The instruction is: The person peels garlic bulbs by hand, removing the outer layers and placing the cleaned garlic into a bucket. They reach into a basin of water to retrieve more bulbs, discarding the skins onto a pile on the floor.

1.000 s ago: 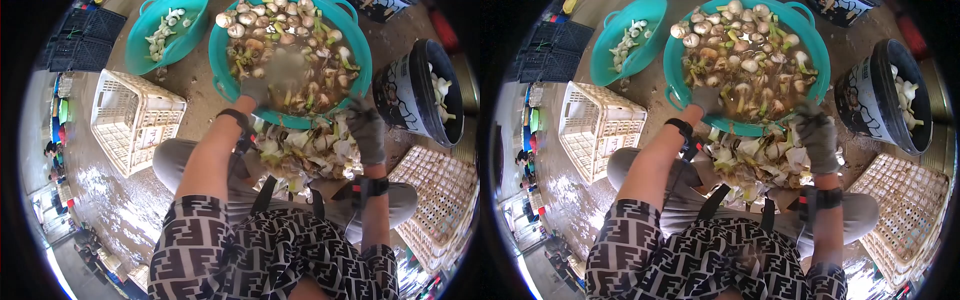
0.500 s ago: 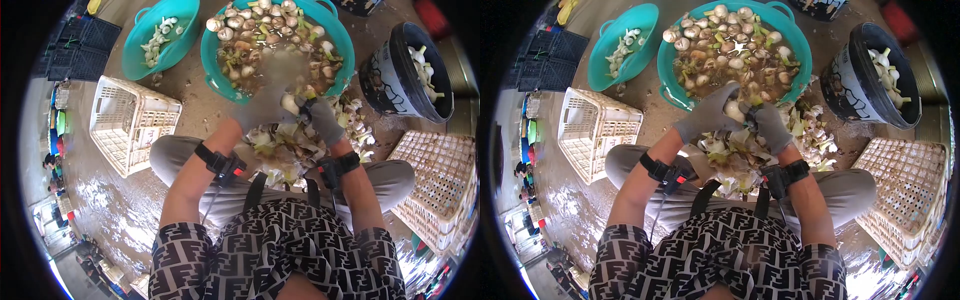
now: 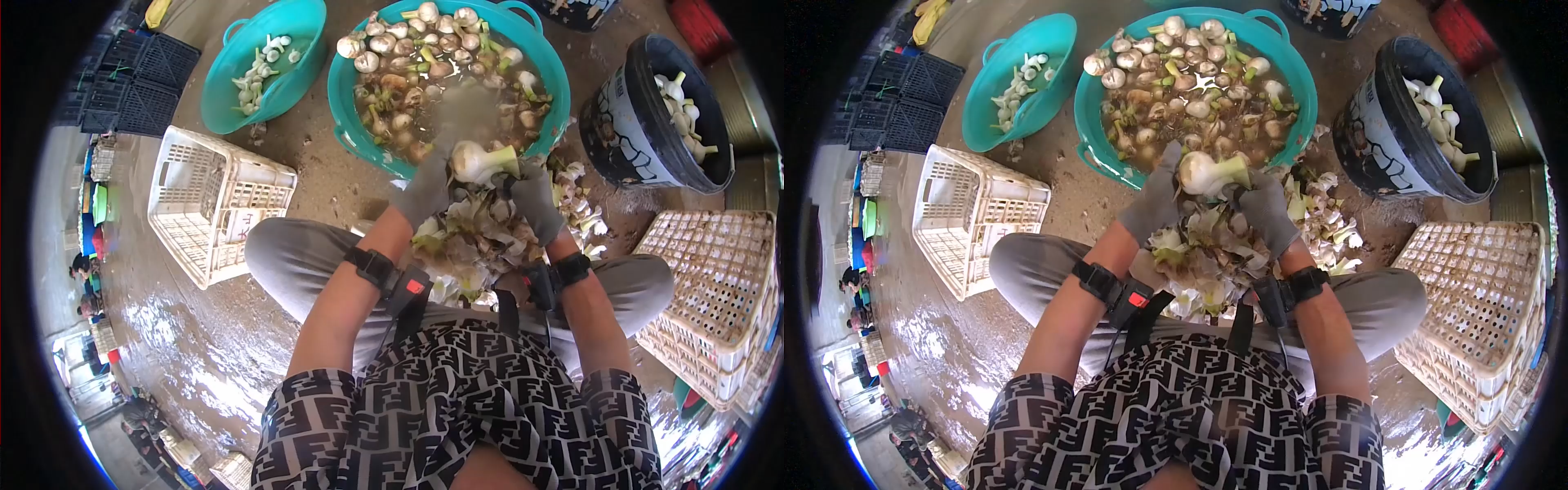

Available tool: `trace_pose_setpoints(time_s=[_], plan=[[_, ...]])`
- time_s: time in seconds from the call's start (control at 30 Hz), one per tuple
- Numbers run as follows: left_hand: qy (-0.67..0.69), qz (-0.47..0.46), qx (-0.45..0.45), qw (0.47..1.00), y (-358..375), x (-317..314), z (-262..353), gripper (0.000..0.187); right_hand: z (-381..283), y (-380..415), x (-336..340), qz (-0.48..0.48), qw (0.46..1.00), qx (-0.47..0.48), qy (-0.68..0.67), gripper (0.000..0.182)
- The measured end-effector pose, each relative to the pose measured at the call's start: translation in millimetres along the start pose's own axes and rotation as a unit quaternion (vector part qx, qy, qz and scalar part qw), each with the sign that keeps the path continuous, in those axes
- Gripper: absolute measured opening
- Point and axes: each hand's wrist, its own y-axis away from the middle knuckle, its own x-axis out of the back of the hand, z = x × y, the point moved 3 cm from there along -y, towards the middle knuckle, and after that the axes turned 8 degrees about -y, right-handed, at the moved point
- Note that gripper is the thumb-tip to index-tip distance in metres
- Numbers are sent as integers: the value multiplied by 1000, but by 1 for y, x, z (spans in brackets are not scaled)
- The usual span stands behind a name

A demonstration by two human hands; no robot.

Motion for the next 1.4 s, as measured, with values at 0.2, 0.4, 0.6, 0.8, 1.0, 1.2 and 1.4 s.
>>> trace_pose_setpoints(time_s=[0.2,0.4,0.6,0.8,1.0,1.2,1.4], plan=[[-273,163,-99,943,8,-8,-5,44,-4,4,7,-69,989,115,-67,21],[-229,106,-160,954,-4,10,1,45,2,13,13,-43,918,345,192,12],[-644,265,-201,689,13,-10,22,41,0,5,4,-84,988,45,-121,14],[-548,272,-155,776,-4,9,13,28,-16,12,34,-95,794,506,322,12],[-270,159,-208,927,18,33,41,20,-50,37,93,-124,880,283,362,19],[-392,159,-215,880,21,7,36,23,-28,22,53,-22,890,177,419,33],[-661,190,-392,611,23,-29,22,26,-30,2,-3,36,908,192,370,21]])
